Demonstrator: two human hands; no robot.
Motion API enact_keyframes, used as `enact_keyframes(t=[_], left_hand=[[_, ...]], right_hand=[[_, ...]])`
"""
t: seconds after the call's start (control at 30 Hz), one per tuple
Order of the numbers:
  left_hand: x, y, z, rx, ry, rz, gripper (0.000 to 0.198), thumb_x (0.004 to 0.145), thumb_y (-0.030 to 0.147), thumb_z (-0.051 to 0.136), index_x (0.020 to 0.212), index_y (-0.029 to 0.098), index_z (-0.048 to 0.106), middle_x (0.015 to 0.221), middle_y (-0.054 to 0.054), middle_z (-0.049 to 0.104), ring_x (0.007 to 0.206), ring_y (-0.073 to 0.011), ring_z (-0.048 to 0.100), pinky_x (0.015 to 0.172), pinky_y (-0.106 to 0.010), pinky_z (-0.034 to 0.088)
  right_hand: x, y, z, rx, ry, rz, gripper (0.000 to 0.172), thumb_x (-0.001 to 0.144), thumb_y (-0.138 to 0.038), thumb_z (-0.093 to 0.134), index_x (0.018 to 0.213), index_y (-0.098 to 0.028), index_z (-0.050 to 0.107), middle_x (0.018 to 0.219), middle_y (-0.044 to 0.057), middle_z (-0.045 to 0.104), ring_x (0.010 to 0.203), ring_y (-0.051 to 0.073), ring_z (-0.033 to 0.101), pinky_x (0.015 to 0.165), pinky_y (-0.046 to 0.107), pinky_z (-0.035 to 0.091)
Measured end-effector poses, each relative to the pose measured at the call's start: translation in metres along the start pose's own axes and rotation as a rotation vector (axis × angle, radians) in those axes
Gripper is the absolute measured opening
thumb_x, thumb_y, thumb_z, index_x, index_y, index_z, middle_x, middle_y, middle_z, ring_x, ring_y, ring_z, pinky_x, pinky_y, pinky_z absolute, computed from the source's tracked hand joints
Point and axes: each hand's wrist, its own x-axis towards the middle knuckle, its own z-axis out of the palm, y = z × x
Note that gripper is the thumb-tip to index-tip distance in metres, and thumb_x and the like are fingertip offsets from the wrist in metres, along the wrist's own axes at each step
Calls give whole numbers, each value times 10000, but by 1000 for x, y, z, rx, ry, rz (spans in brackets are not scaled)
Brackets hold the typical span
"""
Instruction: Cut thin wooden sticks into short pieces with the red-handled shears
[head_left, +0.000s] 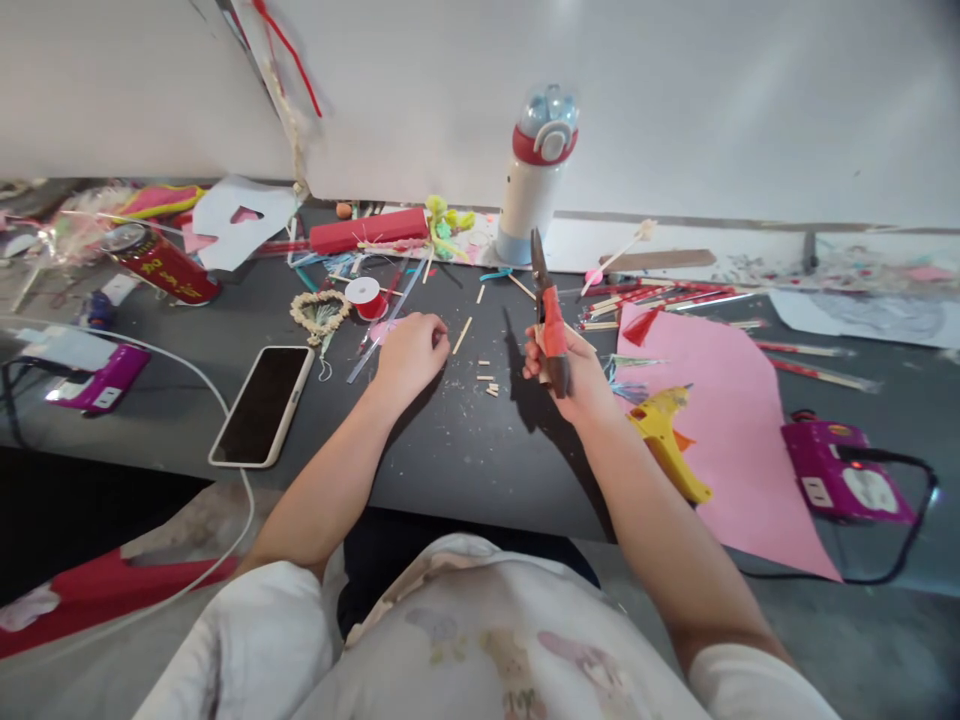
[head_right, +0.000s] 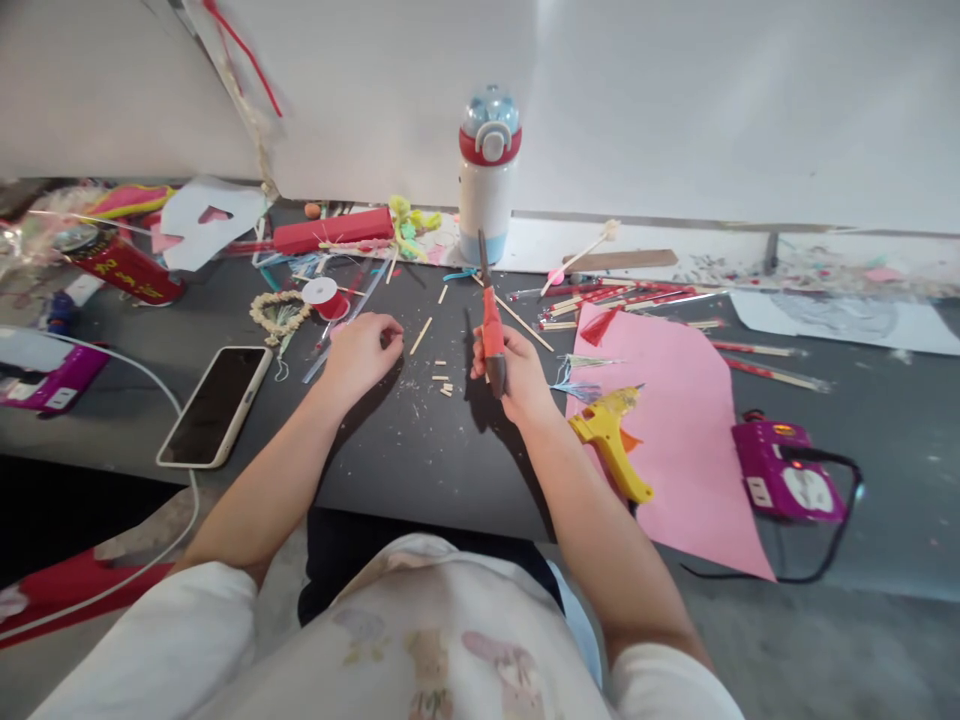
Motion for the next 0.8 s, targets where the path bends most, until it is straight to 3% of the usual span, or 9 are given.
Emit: enact_keyframes(t=[0.23,0.53,0.8], left_hand=[[1,3,2,24,-46,-14,216,863,213,509,934,188,712,938,-90,718,914,-244,635,751,-344,430],[1,6,9,41,-77,12,240,885,398,574,849,187,682,890,-75,692,822,-215,603,667,-314,387],[-1,8,14,96,-104,-9,194,886,343,555,868,189,673,918,-83,679,829,-218,596,697,-325,428]], right_hand=[[1,1,0,28,15,13,149,718,-253,704,804,-186,603,598,-38,544,469,78,478,479,247,439],[-2,2,5,35,28,38,118,739,-257,660,811,-183,602,593,-42,547,464,75,473,480,242,436],[-2,5,4,-21,-12,8,171,762,-315,663,844,-186,584,610,-50,520,471,72,477,499,255,440]])
